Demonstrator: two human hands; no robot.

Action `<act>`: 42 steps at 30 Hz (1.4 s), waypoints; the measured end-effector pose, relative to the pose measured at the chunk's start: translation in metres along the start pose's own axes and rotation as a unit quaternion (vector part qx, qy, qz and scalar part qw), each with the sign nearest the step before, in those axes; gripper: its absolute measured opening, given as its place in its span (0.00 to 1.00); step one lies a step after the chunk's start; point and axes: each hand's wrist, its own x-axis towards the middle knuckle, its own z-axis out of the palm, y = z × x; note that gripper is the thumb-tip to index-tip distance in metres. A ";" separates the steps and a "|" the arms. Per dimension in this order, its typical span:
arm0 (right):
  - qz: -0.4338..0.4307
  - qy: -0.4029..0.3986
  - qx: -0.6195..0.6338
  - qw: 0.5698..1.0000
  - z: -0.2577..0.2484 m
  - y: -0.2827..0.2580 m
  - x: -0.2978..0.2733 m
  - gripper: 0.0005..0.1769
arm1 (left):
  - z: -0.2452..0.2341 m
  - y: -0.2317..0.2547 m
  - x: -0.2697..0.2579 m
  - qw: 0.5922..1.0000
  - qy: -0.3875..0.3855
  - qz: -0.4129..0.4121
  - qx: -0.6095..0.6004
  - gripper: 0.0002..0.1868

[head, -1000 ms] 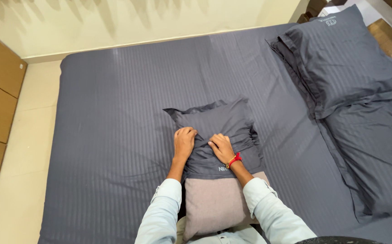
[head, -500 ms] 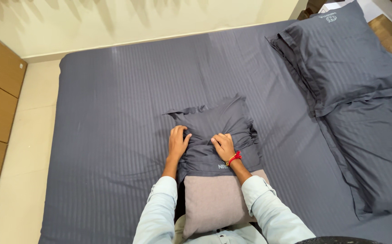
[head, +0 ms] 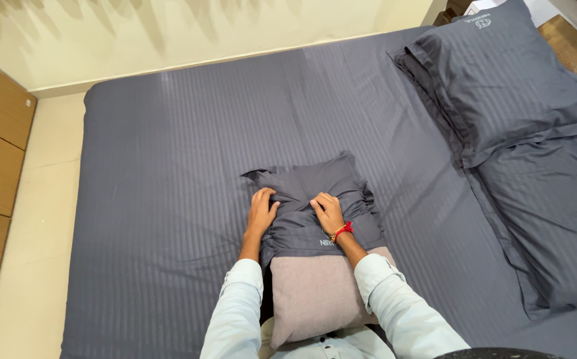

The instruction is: The person puts a pillow inside a grey pillowcase and folds the fabric edges over the pillow to close it by hand.

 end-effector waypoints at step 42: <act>0.105 -0.133 -0.120 0.978 -0.065 0.086 -0.010 0.14 | 0.022 0.112 0.031 0.942 -0.216 -0.153 0.205 0.21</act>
